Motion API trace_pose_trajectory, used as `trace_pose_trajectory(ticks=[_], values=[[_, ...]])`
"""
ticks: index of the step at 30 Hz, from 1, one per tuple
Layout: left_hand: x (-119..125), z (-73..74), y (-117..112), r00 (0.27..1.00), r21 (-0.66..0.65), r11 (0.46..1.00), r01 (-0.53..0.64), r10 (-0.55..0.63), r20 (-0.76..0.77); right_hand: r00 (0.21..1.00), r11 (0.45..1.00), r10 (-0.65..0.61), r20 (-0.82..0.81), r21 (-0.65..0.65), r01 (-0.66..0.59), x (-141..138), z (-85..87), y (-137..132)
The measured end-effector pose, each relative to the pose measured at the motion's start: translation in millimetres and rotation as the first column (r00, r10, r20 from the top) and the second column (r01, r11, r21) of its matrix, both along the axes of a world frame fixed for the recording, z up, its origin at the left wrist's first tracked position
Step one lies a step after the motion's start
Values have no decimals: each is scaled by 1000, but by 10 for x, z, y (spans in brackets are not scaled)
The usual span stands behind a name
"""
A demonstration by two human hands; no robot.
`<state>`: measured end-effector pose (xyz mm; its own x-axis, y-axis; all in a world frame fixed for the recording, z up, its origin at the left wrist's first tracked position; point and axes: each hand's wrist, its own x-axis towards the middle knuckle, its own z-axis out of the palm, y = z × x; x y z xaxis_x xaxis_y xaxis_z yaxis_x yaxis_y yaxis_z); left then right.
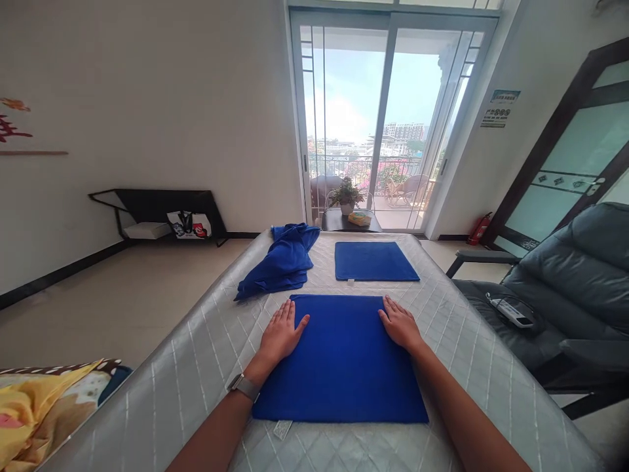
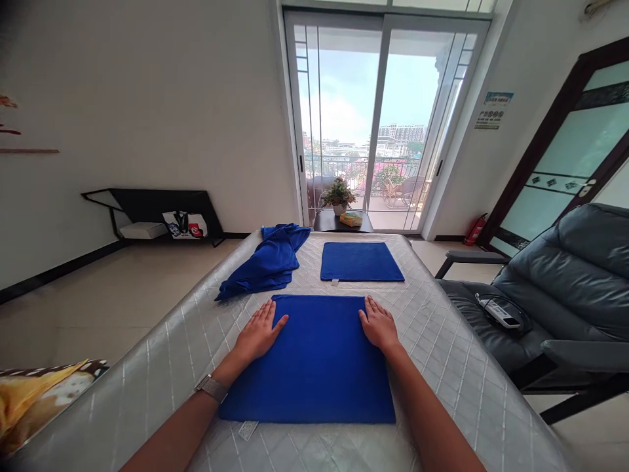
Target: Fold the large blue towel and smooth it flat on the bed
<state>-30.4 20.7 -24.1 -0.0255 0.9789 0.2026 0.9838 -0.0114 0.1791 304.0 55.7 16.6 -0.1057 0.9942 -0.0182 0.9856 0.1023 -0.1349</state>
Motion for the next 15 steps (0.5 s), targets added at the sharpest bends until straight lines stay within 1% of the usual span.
trace_pose_trajectory(ticks=[3,5,7,8,9,11,13,14,15], values=[[-135,7,8,999,16,1000,-22,22,-30,1000,1000,6,-17,20,-5,27,5,-7],[-215,54,10,998,37,998,-54,56,-30,999,999,4,-36,38,-3,18,2,-24],[-194,139,1,998,50,997,-66,66,-12,998,999,10,-57,49,-7,6,-2,-38],[-120,190,-10,999,54,998,-42,43,-6,998,998,14,-65,54,-10,1,-4,-42],[4,243,-26,1000,55,998,8,-8,-5,997,998,17,-71,59,-13,-1,-7,-44],[394,332,-54,985,50,983,174,-173,-21,997,998,17,-78,66,-12,1,-17,-43],[909,384,-51,928,51,927,371,-369,-46,997,997,16,-77,76,-10,13,-32,-38],[1177,395,-29,893,56,892,449,-446,-51,997,997,20,-72,81,-14,23,-42,-36],[1432,398,6,867,57,865,499,-497,-45,998,996,29,-64,86,-24,34,-53,-34]])
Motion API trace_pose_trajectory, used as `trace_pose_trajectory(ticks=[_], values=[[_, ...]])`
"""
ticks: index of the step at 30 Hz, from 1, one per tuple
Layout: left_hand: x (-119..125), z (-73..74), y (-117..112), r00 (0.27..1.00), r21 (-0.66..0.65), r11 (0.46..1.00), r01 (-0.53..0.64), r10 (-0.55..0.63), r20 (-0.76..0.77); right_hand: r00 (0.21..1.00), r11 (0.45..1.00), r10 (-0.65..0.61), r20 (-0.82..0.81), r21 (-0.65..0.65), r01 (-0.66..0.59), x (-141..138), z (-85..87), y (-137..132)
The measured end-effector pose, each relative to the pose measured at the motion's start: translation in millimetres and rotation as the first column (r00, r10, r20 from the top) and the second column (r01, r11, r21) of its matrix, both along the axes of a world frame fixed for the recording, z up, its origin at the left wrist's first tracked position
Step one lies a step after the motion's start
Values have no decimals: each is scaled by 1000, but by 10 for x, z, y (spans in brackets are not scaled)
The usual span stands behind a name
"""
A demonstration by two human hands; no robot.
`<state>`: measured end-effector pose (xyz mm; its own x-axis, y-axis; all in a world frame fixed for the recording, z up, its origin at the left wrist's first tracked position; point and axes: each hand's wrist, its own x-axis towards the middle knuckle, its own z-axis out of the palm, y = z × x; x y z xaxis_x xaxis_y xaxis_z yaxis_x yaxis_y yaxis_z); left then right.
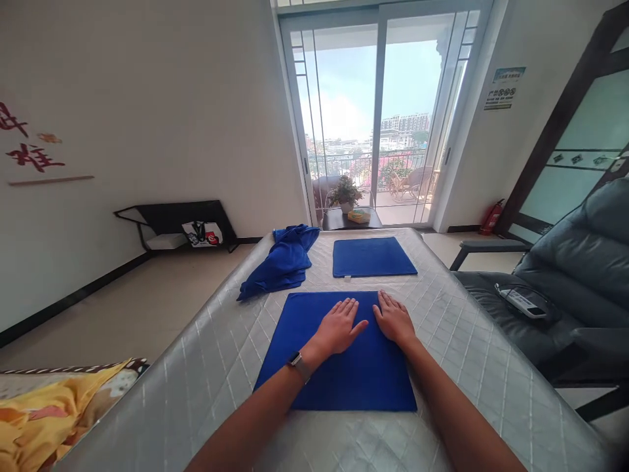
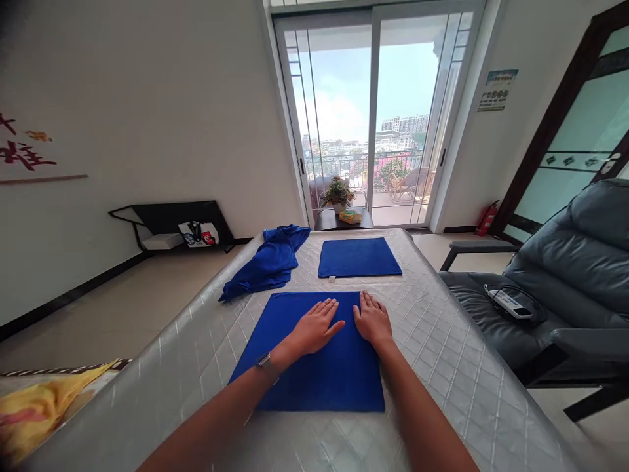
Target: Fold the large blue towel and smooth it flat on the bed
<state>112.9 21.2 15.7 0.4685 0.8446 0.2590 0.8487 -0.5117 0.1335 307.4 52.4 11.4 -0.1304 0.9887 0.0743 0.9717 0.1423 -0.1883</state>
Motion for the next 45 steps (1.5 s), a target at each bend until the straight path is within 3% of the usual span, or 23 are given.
trace_pose_trajectory(ticks=[3,6,9,17,21,36,41,45], values=[[563,-28,151,999,-36,999,34,-33,38,999,999,42,25,7,-42,34,-31,2],[698,-85,287,997,-54,998,-46,49,57,999,999,39,32,15,-39,43,-49,7],[439,-142,350,989,-55,989,-136,139,56,1000,1000,14,14,26,-14,22,-46,16],[-916,-209,331,889,-80,887,-455,457,11,1000,1000,-2,-7,-3,2,-2,-11,5],[-1270,-269,309,850,-77,848,-524,526,10,1000,1000,-12,12,-7,12,-7,10,-8],[-1256,-263,287,831,-79,829,-554,556,11,993,998,-16,115,-55,22,-60,122,-13],[-1257,-276,287,835,-62,834,-548,550,21,992,999,-3,127,-35,8,-89,182,-150],[-1255,-311,299,832,-46,832,-552,554,36,992,999,-8,122,-35,12,-101,109,-295]])
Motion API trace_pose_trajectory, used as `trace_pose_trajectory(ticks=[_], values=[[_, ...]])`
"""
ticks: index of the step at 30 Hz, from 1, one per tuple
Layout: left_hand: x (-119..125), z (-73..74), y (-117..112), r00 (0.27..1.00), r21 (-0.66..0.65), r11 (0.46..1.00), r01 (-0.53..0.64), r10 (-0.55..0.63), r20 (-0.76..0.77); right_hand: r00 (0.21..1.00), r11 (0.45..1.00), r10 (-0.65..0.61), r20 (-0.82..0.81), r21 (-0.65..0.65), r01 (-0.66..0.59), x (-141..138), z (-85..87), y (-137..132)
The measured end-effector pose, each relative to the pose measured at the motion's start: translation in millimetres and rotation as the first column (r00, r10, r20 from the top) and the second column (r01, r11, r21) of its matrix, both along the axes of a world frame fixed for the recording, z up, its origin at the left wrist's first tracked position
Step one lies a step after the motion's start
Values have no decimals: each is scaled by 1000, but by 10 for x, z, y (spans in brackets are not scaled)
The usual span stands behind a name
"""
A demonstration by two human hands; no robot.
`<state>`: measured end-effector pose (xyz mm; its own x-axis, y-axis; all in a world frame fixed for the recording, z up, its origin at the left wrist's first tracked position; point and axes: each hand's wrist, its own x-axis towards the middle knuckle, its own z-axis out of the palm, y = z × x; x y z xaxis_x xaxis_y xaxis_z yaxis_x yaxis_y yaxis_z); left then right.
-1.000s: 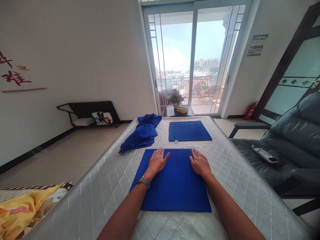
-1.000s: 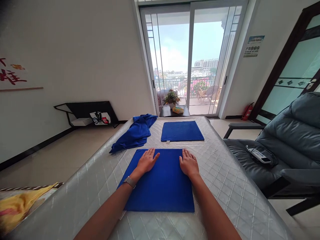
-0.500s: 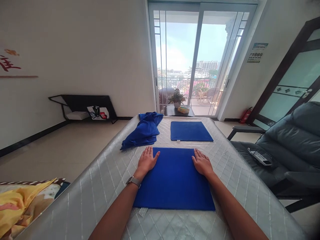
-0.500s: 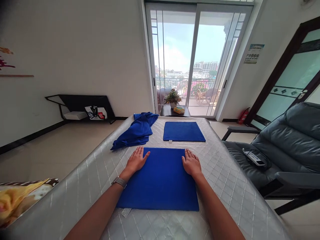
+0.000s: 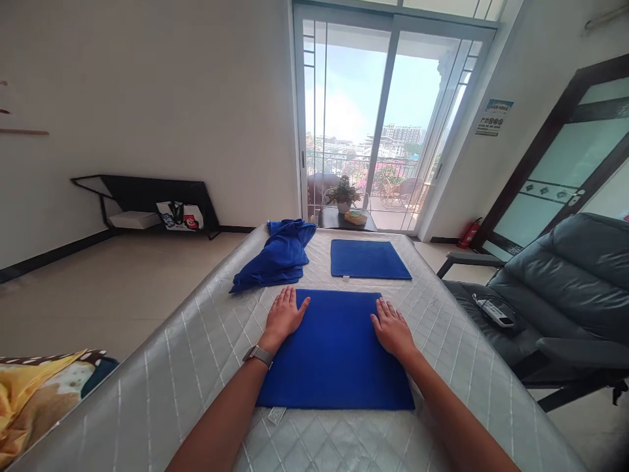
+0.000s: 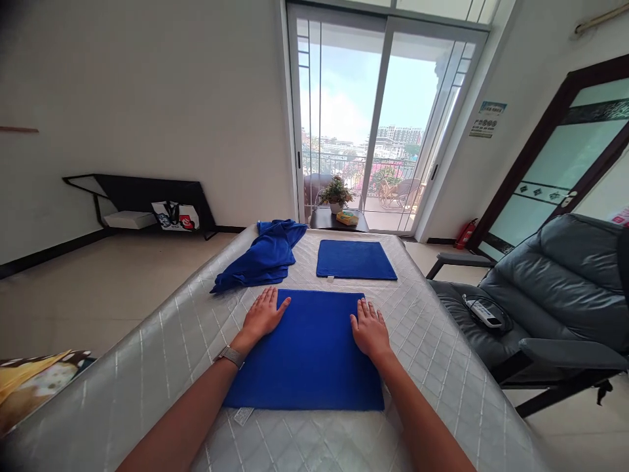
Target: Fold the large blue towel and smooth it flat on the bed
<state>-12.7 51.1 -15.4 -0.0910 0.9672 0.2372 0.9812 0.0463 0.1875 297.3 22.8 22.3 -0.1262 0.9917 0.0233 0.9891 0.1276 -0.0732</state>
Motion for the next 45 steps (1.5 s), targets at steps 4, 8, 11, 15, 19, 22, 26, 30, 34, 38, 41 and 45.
trace_pose_trajectory(ticks=[4,8,11,15,19,22,26,30,34,38,41,45], values=[[1,-21,8,1000,16,1000,-1,1,-7,999,999,-31,-14,-23,31,6,-88,-48],[-25,13,-4,1000,29,1000,-8,8,-28,999,999,-28,-41,-17,27,10,-100,-42],[21,86,-51,996,97,995,5,4,-88,997,999,-30,-70,-14,29,11,-96,-43],[442,208,-205,978,169,969,180,-158,-138,995,1000,-29,-98,-3,29,7,-111,-47],[1258,255,-393,878,131,868,479,-472,-83,997,999,-20,-80,27,22,20,-126,-58],[1793,239,-458,805,127,797,590,-593,-18,999,999,25,-30,24,-25,50,-125,-79],[2013,193,-452,831,85,833,547,-552,61,998,998,63,-5,19,-63,66,-117,-99],[1724,143,-448,859,33,860,510,-511,41,998,1000,6,-67,27,-4,31,-119,-81],[1208,104,-464,916,-19,916,401,-401,4,995,1000,-20,-99,11,21,9,-125,-59],[619,59,-525,961,-68,960,271,-273,-32,995,1000,-21,-97,2,21,15,-127,-52],[249,23,-605,982,-82,980,182,-186,-42,996,1000,-21,-90,-1,21,20,-134,-42],[37,-7,-686,992,-78,990,115,-119,-43,996,1000,-22,-83,-1,22,25,-152,-30]])
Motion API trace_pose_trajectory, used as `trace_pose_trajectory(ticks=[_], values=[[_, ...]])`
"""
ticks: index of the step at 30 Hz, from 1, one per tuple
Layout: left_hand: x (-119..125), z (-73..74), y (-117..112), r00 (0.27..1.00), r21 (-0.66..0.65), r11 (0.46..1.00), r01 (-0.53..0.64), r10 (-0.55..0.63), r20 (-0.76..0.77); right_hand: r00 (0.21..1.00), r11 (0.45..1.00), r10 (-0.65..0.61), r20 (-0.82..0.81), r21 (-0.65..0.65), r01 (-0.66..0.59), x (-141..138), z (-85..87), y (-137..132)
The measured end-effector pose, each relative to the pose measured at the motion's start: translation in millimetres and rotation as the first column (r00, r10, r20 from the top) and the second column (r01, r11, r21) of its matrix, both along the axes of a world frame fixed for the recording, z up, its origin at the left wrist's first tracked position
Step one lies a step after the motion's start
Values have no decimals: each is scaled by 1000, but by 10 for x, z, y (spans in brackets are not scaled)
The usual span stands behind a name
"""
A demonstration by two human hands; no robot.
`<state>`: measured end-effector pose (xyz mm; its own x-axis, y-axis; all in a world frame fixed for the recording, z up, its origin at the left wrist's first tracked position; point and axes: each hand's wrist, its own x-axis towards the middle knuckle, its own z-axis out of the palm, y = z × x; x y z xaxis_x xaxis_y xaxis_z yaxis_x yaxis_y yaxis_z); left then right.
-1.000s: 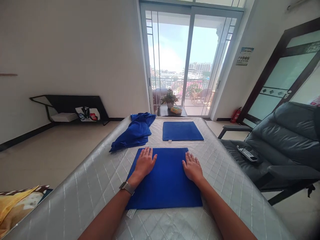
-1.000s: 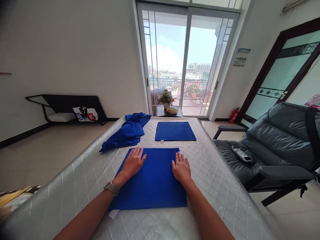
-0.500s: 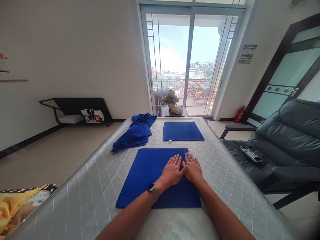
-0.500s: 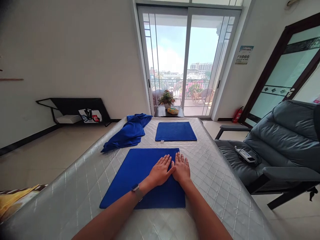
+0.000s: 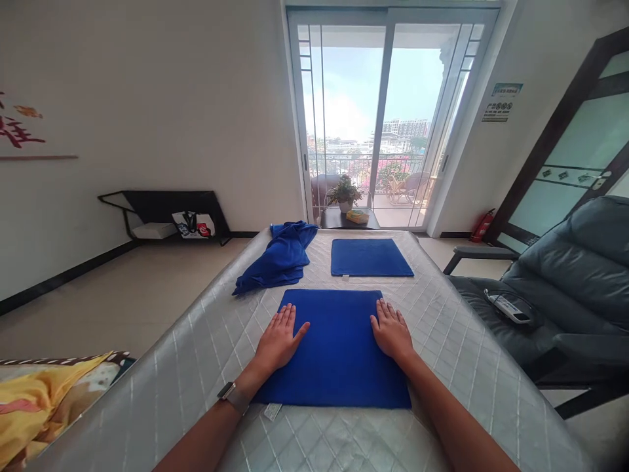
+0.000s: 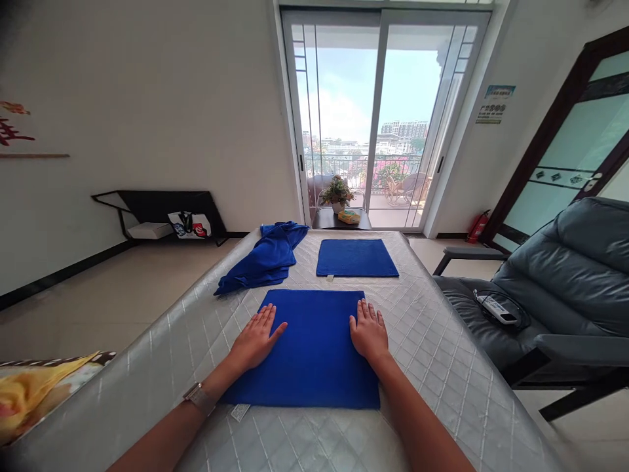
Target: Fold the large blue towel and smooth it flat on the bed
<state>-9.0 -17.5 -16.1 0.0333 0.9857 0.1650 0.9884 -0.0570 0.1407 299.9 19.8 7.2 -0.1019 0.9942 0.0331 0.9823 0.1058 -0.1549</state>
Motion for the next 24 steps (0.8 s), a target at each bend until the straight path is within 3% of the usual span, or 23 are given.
trace_pose_trajectory(ticks=[11,16,24], values=[[13,-9,-7,1000,37,999,0,-1,26,998,1000,-10,65,-23,12,-30,106,-26],[2,-72,7,1000,85,996,7,-9,23,995,1000,29,95,-6,-28,-40,173,-248],[-84,-102,2,1000,94,996,5,-3,-15,999,998,1,36,-65,2,-30,89,-514]])
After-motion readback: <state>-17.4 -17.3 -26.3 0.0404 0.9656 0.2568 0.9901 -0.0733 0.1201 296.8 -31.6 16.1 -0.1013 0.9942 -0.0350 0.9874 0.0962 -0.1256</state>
